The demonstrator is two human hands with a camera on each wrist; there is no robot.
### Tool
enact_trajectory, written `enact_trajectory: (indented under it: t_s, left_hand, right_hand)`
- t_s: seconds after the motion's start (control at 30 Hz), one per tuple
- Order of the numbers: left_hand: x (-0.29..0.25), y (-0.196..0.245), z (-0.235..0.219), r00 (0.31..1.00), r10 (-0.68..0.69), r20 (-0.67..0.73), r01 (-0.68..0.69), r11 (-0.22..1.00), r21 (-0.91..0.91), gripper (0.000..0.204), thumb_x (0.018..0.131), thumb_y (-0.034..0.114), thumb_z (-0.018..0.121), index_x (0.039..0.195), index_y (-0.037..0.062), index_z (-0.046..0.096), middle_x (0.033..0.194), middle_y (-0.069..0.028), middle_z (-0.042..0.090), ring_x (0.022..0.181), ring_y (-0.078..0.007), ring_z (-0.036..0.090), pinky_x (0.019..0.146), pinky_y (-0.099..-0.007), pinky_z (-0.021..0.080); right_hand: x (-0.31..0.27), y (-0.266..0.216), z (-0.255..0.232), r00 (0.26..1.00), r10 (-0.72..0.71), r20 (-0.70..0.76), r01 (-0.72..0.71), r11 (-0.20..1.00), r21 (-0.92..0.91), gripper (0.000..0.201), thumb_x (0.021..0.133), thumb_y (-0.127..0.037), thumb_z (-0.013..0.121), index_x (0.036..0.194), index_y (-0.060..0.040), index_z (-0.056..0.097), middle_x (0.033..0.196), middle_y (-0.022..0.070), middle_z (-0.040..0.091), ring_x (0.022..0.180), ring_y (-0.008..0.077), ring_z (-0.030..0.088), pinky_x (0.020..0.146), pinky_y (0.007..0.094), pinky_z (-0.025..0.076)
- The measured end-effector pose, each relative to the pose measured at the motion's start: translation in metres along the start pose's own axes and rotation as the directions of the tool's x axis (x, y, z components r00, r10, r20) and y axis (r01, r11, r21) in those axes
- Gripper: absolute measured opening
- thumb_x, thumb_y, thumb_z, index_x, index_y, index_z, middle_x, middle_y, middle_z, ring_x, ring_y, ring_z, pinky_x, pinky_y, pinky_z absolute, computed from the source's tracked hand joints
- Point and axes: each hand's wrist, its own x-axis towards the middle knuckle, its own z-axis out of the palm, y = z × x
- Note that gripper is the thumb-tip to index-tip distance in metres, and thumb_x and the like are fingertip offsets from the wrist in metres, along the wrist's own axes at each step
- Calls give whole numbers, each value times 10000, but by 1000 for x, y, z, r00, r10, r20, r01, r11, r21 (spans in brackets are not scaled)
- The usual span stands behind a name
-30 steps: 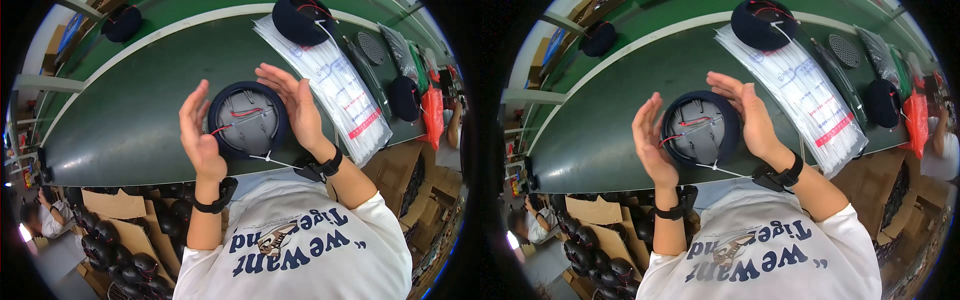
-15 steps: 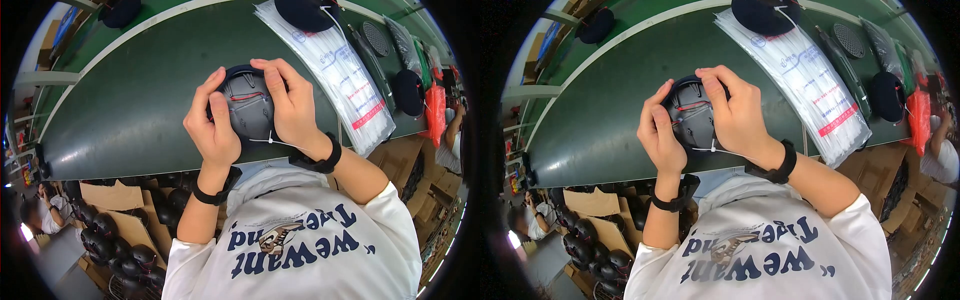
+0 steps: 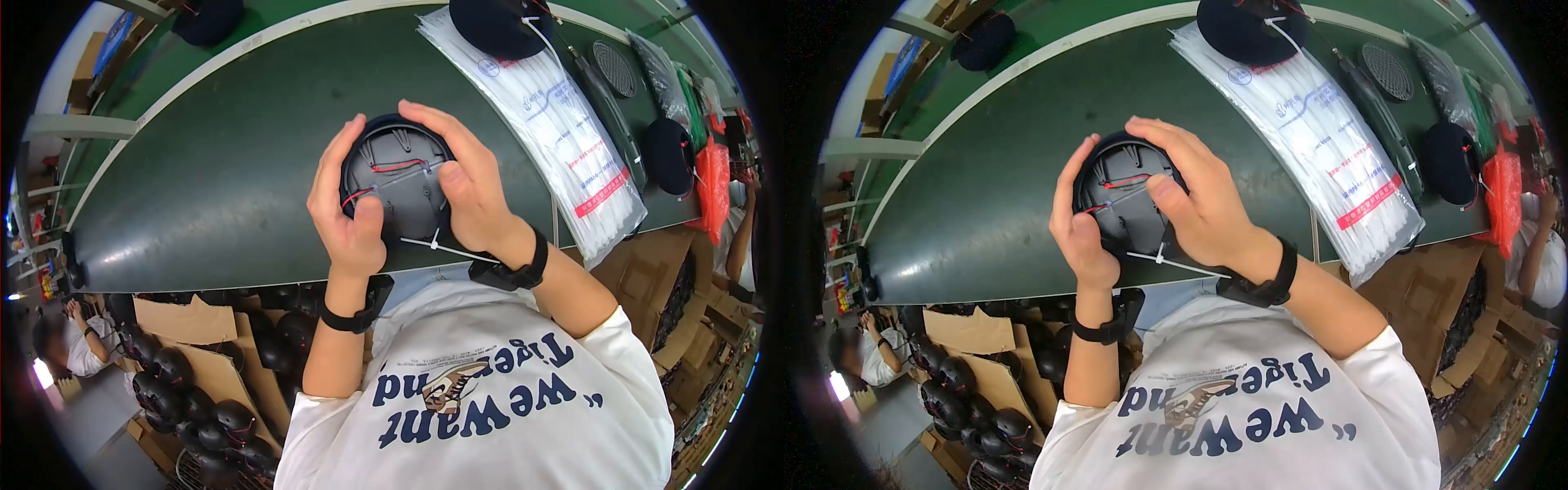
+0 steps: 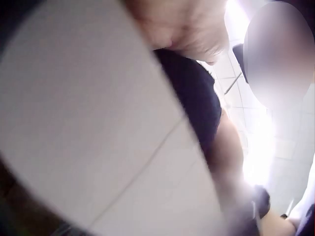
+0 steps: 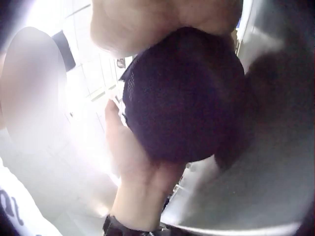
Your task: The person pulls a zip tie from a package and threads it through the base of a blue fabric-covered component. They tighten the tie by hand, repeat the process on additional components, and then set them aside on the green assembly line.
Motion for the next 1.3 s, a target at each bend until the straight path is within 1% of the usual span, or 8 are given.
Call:
enact_trajectory:
  t_s: [0.33, 0.5, 0.57, 0.8, 0.87, 0.9, 1.07, 1.3]
  left_hand:
    - [-2, -1, 0, 1000, 12, -27, -12, 999, 30, 428, 1067, 360, 600, 1160, -44, 707, 1351, -282, 698, 1332, -390, 649, 1137, -450, 477]
    - [0, 6, -2, 998, -44, -53, 40, 995, -86, 467, 1060, 352, 580, 1281, -42, 698, 1431, -261, 670, 1381, -374, 619, 1174, -448, 449]
    - [3, 7, -5, 998, -5, 57, 3, 999, 37, 491, 1055, 339, 567, 1338, -43, 691, 1432, -241, 679, 1375, -357, 628, 1183, -444, 444]
    - [3, 2, -8, 998, 40, 53, -44, 995, 86, 487, 975, 283, 668, 1354, -21, 703, 1415, -237, 693, 1363, -403, 630, 1182, -472, 443]
    - [13, 28, -18, 971, 155, 185, -206, 931, 302, 597, 845, 325, 828, 1332, -3, 714, 1471, -244, 652, 1405, -437, 582, 1192, -520, 424]
    - [17, 44, -21, 964, 174, 201, -231, 920, 316, 756, 677, 395, 952, 1307, 39, 730, 1526, -238, 608, 1446, -450, 531, 1200, -547, 405]
    - [18, 77, -21, 737, 159, 657, -489, 797, 355, 535, 682, 329, 958, 1160, 148, 800, 1454, -113, 685, 1410, -367, 585, 1224, -606, 352]
    - [4, 61, -11, 767, 212, 606, -489, 805, 337, 205, 735, 154, 908, 907, 179, 799, 1254, -5, 774, 1316, -274, 655, 1211, -596, 373]
  right_hand:
    - [-2, 8, 1, 998, 50, -29, -49, 997, 61, 484, 1151, -378, 504, 1305, 49, 671, 1343, 264, 680, 1299, 328, 658, 1085, 412, 502]
    - [5, -6, 3, 992, 79, -98, -61, 983, 172, 541, 1163, -411, 439, 1382, 32, 658, 1394, 236, 664, 1324, 319, 631, 1116, 413, 469]
    - [5, 0, -1, 1000, -10, -1, 10, 999, 32, 546, 1165, -409, 430, 1392, 32, 658, 1393, 226, 672, 1306, 330, 642, 1111, 413, 474]
    - [8, -1, -7, 999, 9, 42, -13, 996, 88, 535, 1155, -453, 472, 1170, 28, 707, 1312, 209, 704, 1246, 312, 667, 1058, 417, 505]
    - [8, -4, -21, 973, 207, -100, -149, 898, 413, 493, 1151, -438, 497, 1152, 5, 713, 1239, 175, 717, 1211, 296, 671, 1067, 405, 490]
    - [3, -18, -38, 976, 215, -40, -189, 922, 337, 423, 1124, -405, 550, 1125, -16, 714, 1174, 149, 711, 1154, 290, 673, 1053, 397, 480]
    - [-26, -79, -76, 892, 204, 404, -61, 938, -340, 189, 992, -269, 737, 999, -83, 699, 954, 69, 658, 933, 278, 651, 961, 392, 453]
    - [-35, -68, -67, 912, 76, 404, 122, 889, -442, 136, 941, -186, 768, 909, -90, 678, 859, 62, 609, 870, 277, 622, 915, 408, 452]
